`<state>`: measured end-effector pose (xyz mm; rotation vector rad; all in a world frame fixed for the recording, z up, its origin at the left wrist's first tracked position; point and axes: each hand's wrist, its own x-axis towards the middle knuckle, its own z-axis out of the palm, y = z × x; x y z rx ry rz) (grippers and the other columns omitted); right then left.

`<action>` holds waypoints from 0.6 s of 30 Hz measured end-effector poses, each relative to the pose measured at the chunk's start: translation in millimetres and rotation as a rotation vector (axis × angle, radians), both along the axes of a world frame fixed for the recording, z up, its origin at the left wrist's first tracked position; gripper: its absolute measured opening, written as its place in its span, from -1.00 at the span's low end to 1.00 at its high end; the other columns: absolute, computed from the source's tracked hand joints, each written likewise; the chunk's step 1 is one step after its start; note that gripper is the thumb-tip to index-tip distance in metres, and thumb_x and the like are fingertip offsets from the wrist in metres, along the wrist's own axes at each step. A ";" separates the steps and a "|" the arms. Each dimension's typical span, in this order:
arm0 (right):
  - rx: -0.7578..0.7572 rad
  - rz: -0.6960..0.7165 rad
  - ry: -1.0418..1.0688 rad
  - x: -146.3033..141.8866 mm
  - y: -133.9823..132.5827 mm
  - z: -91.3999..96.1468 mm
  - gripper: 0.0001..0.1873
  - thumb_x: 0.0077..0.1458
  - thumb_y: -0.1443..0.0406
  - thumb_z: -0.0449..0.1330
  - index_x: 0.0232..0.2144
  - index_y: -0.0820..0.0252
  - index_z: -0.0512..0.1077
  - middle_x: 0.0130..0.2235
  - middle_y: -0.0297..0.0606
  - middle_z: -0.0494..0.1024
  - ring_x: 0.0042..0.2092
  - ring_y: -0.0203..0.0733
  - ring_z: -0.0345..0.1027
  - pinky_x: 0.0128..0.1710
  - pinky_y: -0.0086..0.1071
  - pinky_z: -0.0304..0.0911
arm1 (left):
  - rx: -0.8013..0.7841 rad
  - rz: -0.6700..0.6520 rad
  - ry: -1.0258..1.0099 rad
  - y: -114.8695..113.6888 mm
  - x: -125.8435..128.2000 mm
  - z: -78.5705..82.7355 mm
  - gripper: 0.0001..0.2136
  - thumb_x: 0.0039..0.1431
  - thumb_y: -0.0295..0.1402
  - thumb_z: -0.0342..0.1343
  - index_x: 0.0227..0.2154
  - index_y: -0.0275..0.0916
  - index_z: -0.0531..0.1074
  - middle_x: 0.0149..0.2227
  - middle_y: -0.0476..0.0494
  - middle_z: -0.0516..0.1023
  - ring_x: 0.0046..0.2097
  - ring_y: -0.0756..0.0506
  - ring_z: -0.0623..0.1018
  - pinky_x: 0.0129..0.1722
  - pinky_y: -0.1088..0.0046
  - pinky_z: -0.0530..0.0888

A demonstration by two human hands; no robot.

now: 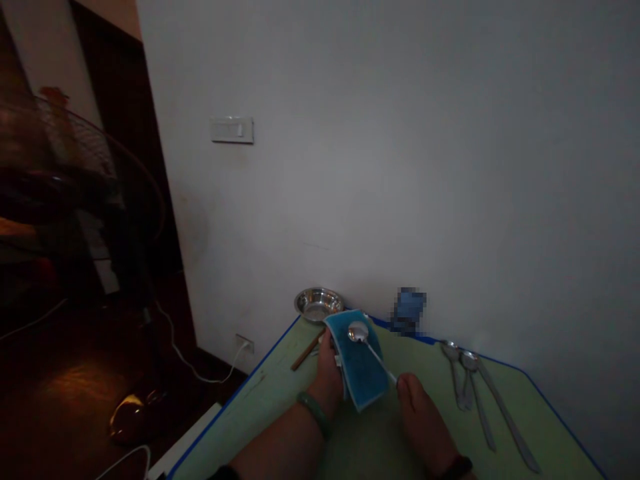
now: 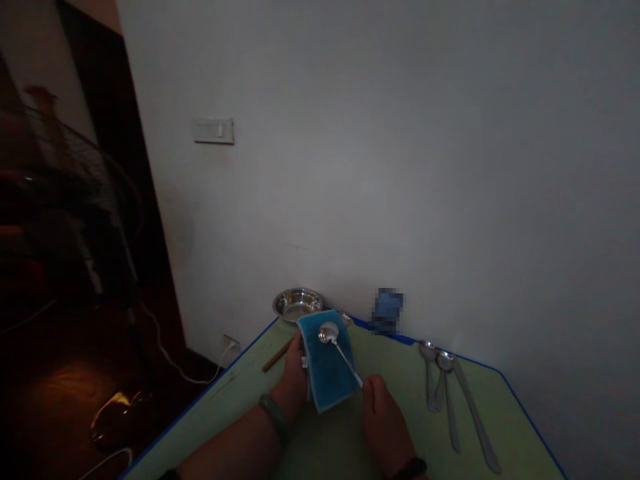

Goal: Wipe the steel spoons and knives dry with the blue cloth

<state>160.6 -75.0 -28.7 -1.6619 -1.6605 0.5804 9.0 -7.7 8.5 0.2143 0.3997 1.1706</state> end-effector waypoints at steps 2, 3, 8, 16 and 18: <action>0.007 0.018 0.007 0.1 2.7 -3.7 -0.68 0.12 0.09 -0.28 -0.41 0.11 0.14 -0.41 -0.31 0.38 -0.34 -0.24 0.29 -0.33 -0.43 0.11 | 0.074 -0.038 -0.009 -0.7 1.5 -3.8 -0.68 -0.06 -0.11 0.01 -0.53 -0.30 0.42 -0.57 -0.15 0.49 -0.49 -0.13 0.48 -0.30 0.20 0.40; -0.004 0.025 0.014 0.2 3.3 -4.5 -0.68 0.13 0.09 -0.29 -0.41 0.11 0.14 -0.41 -0.30 0.38 -0.34 -0.24 0.30 -0.32 -0.43 0.11 | 0.092 -0.035 -0.020 -1.2 2.2 -5.8 -0.68 -0.06 -0.10 0.01 -0.54 -0.30 0.42 -0.57 -0.14 0.49 -0.49 -0.11 0.48 -0.29 0.23 0.40; -0.080 0.093 0.000 2.0 0.5 -2.4 -0.70 0.12 0.10 -0.27 -0.37 0.11 0.15 -0.39 -0.30 0.41 -0.32 -0.22 0.32 -0.28 -0.39 0.12 | 0.094 -0.058 -0.012 -3.4 5.6 -9.6 -0.68 -0.07 -0.11 0.01 -0.55 -0.31 0.43 -0.57 -0.14 0.50 -0.49 -0.12 0.48 -0.29 0.22 0.40; -0.089 0.099 0.071 1.0 -3.2 1.4 -0.68 0.10 0.08 -0.23 -0.37 0.11 0.21 -0.39 -0.33 0.44 -0.30 -0.23 0.33 -0.26 -0.39 0.16 | 0.086 -0.040 0.055 -6.1 6.2 -9.5 -0.69 -0.04 -0.13 -0.02 -0.55 -0.31 0.43 -0.58 -0.14 0.50 -0.50 -0.12 0.49 -0.31 0.22 0.42; -0.084 0.080 0.106 -0.1 -3.1 0.7 -0.67 0.10 0.08 -0.22 -0.35 0.12 0.23 -0.36 -0.31 0.45 -0.27 -0.22 0.34 -0.24 -0.39 0.17 | 0.073 -0.018 0.068 -5.5 6.5 -10.1 -0.69 -0.03 -0.14 -0.02 -0.57 -0.30 0.43 -0.60 -0.13 0.49 -0.52 -0.10 0.48 -0.31 0.23 0.42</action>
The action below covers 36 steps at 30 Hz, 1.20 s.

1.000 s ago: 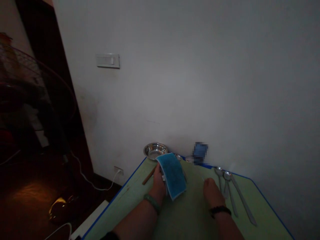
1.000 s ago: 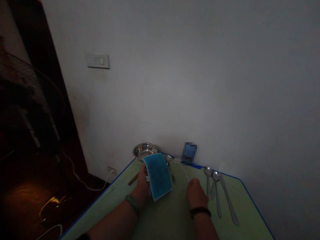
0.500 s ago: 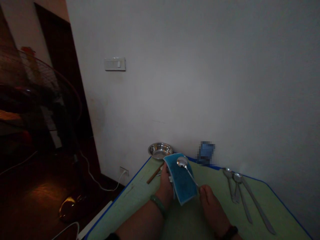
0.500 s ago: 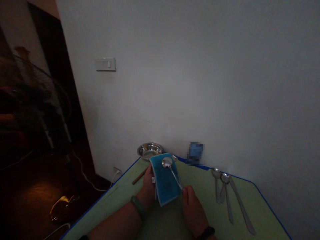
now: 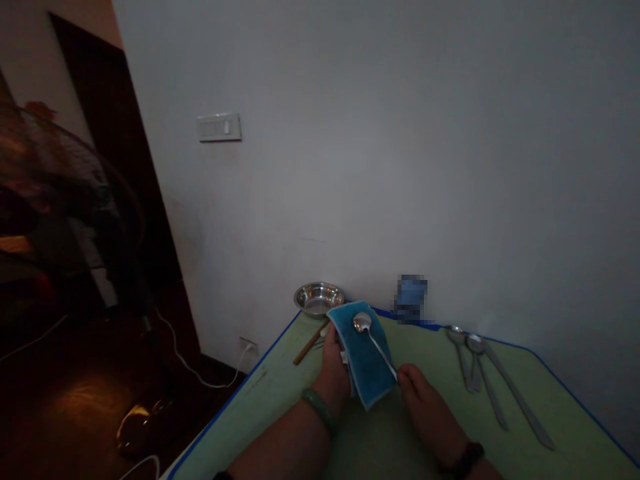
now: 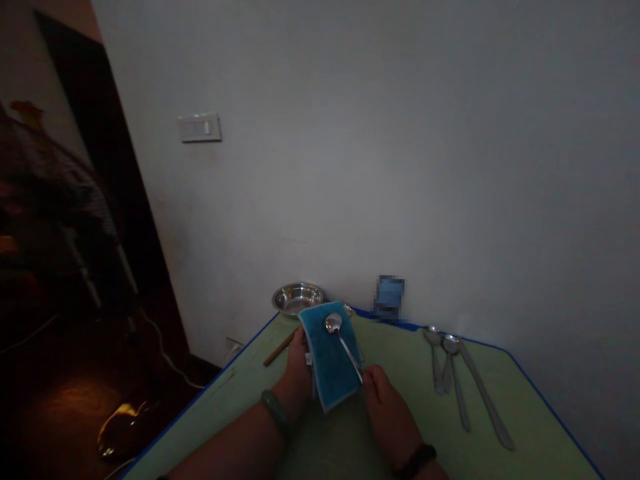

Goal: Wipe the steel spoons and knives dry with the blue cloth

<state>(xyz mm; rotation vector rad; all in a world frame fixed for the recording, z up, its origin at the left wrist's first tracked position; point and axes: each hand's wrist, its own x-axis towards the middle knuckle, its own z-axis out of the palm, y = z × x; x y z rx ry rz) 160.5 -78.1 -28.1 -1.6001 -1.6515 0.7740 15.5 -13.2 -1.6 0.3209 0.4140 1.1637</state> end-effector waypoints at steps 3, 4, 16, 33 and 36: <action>0.007 0.005 0.045 -0.9 0.7 -0.8 -0.65 0.09 0.09 -0.18 -0.26 0.13 0.27 -0.25 -0.26 0.47 -0.19 -0.22 0.33 -0.17 -0.37 0.17 | -0.001 0.009 0.001 2.0 0.7 -0.6 -0.69 -0.02 -0.14 -0.03 -0.56 -0.30 0.43 -0.58 -0.13 0.50 -0.51 -0.11 0.48 -0.31 0.23 0.42; 0.008 0.012 0.055 -1.0 1.1 -0.9 -0.64 0.08 0.09 -0.16 -0.23 0.13 0.29 -0.20 -0.25 0.46 -0.15 -0.21 0.32 -0.15 -0.37 0.17 | 0.001 0.008 -0.001 2.7 0.8 -0.9 -0.70 -0.02 -0.15 -0.02 -0.56 -0.30 0.43 -0.58 -0.13 0.50 -0.51 -0.11 0.48 -0.32 0.23 0.42; 0.003 -0.041 0.109 1.3 3.1 -1.5 -0.57 0.03 0.11 -0.08 -0.13 0.15 0.37 -0.06 -0.22 0.44 -0.01 -0.15 0.25 0.04 -0.24 0.07 | 0.009 -0.017 0.024 1.8 -0.5 0.8 -0.69 -0.04 -0.15 0.00 -0.56 -0.33 0.43 -0.59 -0.16 0.49 -0.52 -0.11 0.48 -0.34 0.26 0.42; 0.010 -0.034 0.151 1.3 3.7 -2.2 -0.58 0.00 0.15 -0.04 -0.09 0.13 0.30 -0.08 -0.23 0.44 -0.07 -0.13 0.31 -0.06 -0.25 0.17 | 0.007 0.013 0.036 2.4 0.0 4.5 -0.74 -0.04 -0.18 0.01 -0.59 -0.30 0.39 -0.63 -0.11 0.45 -0.55 -0.07 0.45 -0.38 0.30 0.42; 0.005 -0.002 0.140 2.0 3.6 -2.7 -0.57 -0.01 0.15 -0.03 -0.07 0.12 0.30 -0.07 -0.23 0.44 -0.06 -0.13 0.30 -0.06 -0.25 0.17 | 0.000 -0.020 0.011 2.9 0.0 4.8 -0.74 -0.04 -0.18 0.00 -0.54 -0.31 0.41 -0.58 -0.13 0.47 -0.50 -0.09 0.47 -0.31 0.26 0.41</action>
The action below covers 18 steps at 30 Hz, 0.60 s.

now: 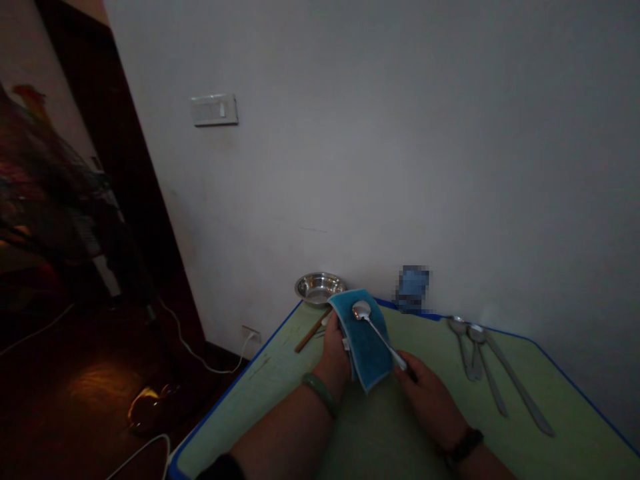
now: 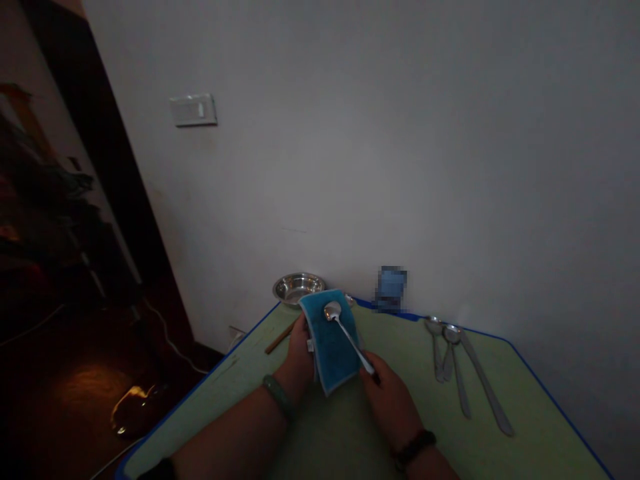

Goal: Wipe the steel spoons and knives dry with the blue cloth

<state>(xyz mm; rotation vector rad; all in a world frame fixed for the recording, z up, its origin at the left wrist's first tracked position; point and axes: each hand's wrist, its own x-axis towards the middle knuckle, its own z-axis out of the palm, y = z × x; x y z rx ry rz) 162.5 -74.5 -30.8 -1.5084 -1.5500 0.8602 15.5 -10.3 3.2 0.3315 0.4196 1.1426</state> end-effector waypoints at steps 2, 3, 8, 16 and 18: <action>-0.001 0.017 -0.015 0.1 -0.1 -0.4 -0.57 -0.01 0.16 -0.02 -0.07 0.12 0.30 -0.07 -0.23 0.44 -0.05 -0.13 0.30 -0.05 -0.24 0.16 | 0.000 -0.011 -0.008 0.0 -0.3 0.7 -0.72 -0.03 -0.17 0.00 -0.51 -0.32 0.42 -0.55 -0.15 0.49 -0.48 -0.11 0.48 -0.28 0.25 0.41; 0.000 0.021 -0.020 0.0 -0.2 -0.6 -0.57 -0.01 0.16 -0.02 -0.07 0.13 0.30 -0.06 -0.23 0.44 -0.05 -0.13 0.29 -0.04 -0.24 0.15 | 0.000 -0.012 -0.009 -0.2 -0.5 1.0 -0.71 -0.03 -0.16 -0.01 -0.50 -0.32 0.43 -0.54 -0.16 0.49 -0.47 -0.11 0.49 -0.27 0.24 0.41; -0.004 0.035 -0.032 -1.3 -0.5 0.5 -0.57 -0.01 0.18 -0.03 -0.07 0.13 0.31 -0.04 -0.24 0.42 -0.02 -0.15 0.27 -0.01 -0.26 0.12 | -0.021 0.003 -0.001 -0.3 -0.9 1.9 -0.69 -0.01 -0.16 -0.03 -0.48 -0.32 0.43 -0.53 -0.17 0.49 -0.46 -0.12 0.50 -0.28 0.23 0.42; -0.009 0.064 -0.055 -1.5 -2.5 1.4 -0.57 0.01 0.18 -0.04 -0.04 0.09 0.29 -0.02 -0.28 0.40 0.01 -0.16 0.25 0.02 -0.25 0.10 | -0.003 -0.017 -0.018 0.5 -0.6 -0.7 -0.66 -0.03 -0.13 -0.03 -0.43 -0.33 0.45 -0.48 -0.21 0.52 -0.39 -0.17 0.51 -0.25 0.18 0.41; -0.007 0.069 -0.049 -1.3 -2.6 1.4 -0.57 0.01 0.18 -0.03 -0.04 0.10 0.29 -0.01 -0.27 0.40 0.01 -0.16 0.24 0.03 -0.25 0.09 | -0.019 -0.018 -0.016 0.8 -0.2 -0.9 -0.67 -0.02 -0.14 -0.04 -0.45 -0.33 0.45 -0.49 -0.21 0.52 -0.41 -0.16 0.51 -0.26 0.20 0.42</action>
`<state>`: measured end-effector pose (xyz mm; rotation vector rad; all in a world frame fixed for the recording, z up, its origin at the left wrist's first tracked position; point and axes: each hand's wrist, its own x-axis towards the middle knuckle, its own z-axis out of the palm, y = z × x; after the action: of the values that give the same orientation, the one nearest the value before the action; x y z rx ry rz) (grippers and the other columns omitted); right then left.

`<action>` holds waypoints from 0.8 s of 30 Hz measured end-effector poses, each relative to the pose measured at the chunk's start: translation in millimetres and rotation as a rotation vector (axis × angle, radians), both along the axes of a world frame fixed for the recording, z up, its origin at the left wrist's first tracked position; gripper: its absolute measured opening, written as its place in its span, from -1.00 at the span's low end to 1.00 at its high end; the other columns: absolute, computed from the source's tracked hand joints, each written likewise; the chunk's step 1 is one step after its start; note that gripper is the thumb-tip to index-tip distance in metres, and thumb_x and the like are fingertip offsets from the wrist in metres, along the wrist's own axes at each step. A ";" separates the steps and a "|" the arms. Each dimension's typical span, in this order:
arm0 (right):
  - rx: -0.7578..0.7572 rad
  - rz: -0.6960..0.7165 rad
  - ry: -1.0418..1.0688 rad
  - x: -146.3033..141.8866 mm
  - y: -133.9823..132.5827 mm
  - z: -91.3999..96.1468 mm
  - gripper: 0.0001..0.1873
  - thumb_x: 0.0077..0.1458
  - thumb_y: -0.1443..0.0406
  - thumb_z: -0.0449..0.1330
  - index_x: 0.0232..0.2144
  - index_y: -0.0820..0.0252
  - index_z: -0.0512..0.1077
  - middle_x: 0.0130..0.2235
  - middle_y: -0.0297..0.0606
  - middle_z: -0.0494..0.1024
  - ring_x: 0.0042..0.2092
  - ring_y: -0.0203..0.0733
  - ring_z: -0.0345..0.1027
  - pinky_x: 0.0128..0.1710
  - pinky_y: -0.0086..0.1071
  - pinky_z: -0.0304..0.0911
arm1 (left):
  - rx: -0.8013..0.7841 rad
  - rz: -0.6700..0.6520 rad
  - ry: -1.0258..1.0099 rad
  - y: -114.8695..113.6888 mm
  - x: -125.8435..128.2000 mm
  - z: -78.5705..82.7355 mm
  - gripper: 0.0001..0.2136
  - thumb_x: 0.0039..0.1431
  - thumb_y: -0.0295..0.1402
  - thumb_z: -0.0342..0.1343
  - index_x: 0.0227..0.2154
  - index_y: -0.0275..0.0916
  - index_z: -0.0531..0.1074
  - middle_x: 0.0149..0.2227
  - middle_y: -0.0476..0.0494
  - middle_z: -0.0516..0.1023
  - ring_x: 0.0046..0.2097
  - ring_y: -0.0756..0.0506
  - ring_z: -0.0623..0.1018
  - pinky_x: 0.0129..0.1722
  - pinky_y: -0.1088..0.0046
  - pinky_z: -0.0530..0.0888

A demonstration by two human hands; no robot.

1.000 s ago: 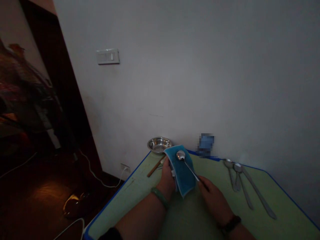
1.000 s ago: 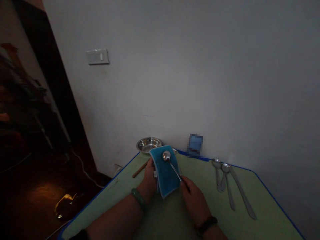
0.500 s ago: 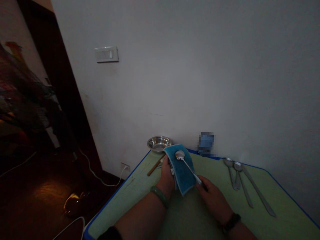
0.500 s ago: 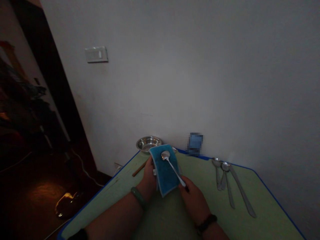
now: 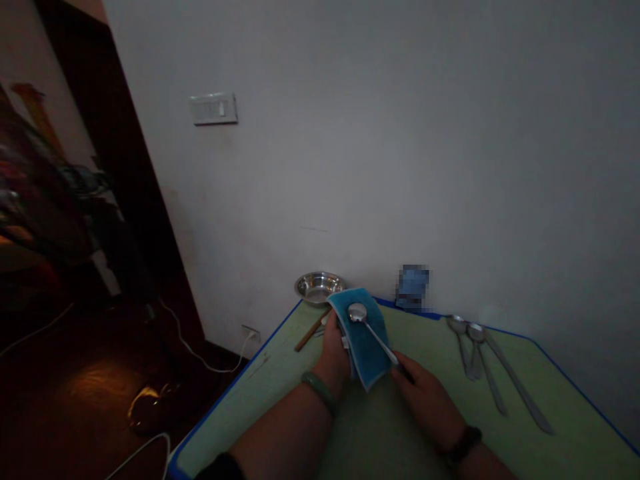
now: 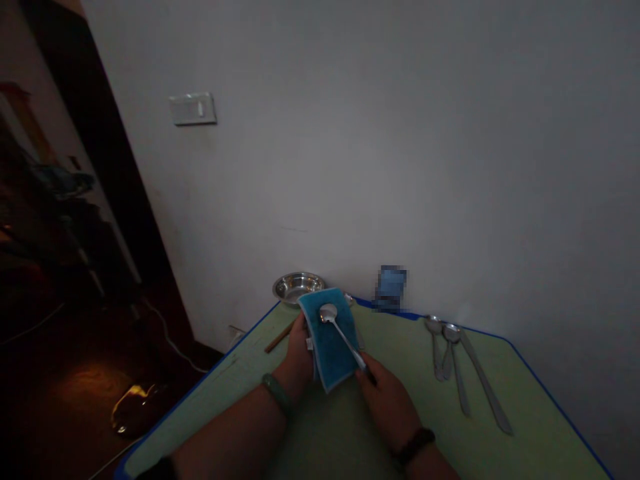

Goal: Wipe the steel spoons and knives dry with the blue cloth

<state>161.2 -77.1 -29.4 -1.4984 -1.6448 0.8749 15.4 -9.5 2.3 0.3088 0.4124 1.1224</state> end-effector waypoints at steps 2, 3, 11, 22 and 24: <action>0.003 0.001 0.007 0.1 0.0 0.3 -0.57 0.00 0.18 -0.03 -0.05 0.10 0.29 -0.01 -0.27 0.40 0.02 -0.16 0.23 0.04 -0.25 0.08 | -0.009 0.001 0.006 0.2 0.5 0.1 -0.69 -0.02 -0.16 -0.04 -0.47 -0.32 0.45 -0.50 -0.20 0.52 -0.44 -0.14 0.51 -0.28 0.22 0.42; 0.004 -0.003 0.008 0.1 0.0 0.5 -0.57 0.00 0.18 -0.03 -0.05 0.10 0.30 -0.01 -0.27 0.40 0.02 -0.16 0.23 0.04 -0.24 0.08 | -0.010 0.007 0.011 0.2 0.7 0.3 -0.70 -0.02 -0.16 -0.04 -0.48 -0.32 0.45 -0.51 -0.19 0.51 -0.44 -0.14 0.51 -0.28 0.22 0.43; 0.004 -0.009 0.000 0.0 -0.3 1.4 -0.57 0.00 0.18 -0.02 -0.05 0.10 0.30 -0.01 -0.25 0.40 0.01 -0.14 0.24 0.03 -0.23 0.09 | -0.012 -0.010 0.022 -0.4 0.3 0.4 -0.66 -0.03 -0.12 -0.04 -0.44 -0.33 0.44 -0.49 -0.21 0.52 -0.42 -0.16 0.51 -0.27 0.19 0.42; 0.004 -0.006 0.006 -0.6 -0.4 -0.5 -0.56 0.01 0.18 -0.03 -0.04 0.11 0.29 -0.01 -0.26 0.39 0.02 -0.16 0.23 0.04 -0.25 0.08 | 0.048 -0.009 0.003 1.8 0.6 -4.0 -0.66 -0.02 -0.13 -0.04 -0.43 -0.33 0.44 -0.47 -0.21 0.53 -0.39 -0.16 0.52 -0.25 0.19 0.41; 0.005 -0.002 0.011 -0.7 -0.2 -0.6 -0.56 0.02 0.18 -0.04 -0.02 0.11 0.27 0.00 -0.27 0.38 0.03 -0.16 0.21 0.04 -0.25 0.07 | 0.045 -0.005 0.001 1.8 0.7 -3.8 -0.67 -0.02 -0.13 -0.04 -0.43 -0.33 0.44 -0.47 -0.20 0.53 -0.39 -0.16 0.52 -0.24 0.19 0.41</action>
<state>160.5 -77.3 -29.9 -1.4892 -1.6364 0.8756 16.1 -7.7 -1.5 0.3498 0.3871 1.1276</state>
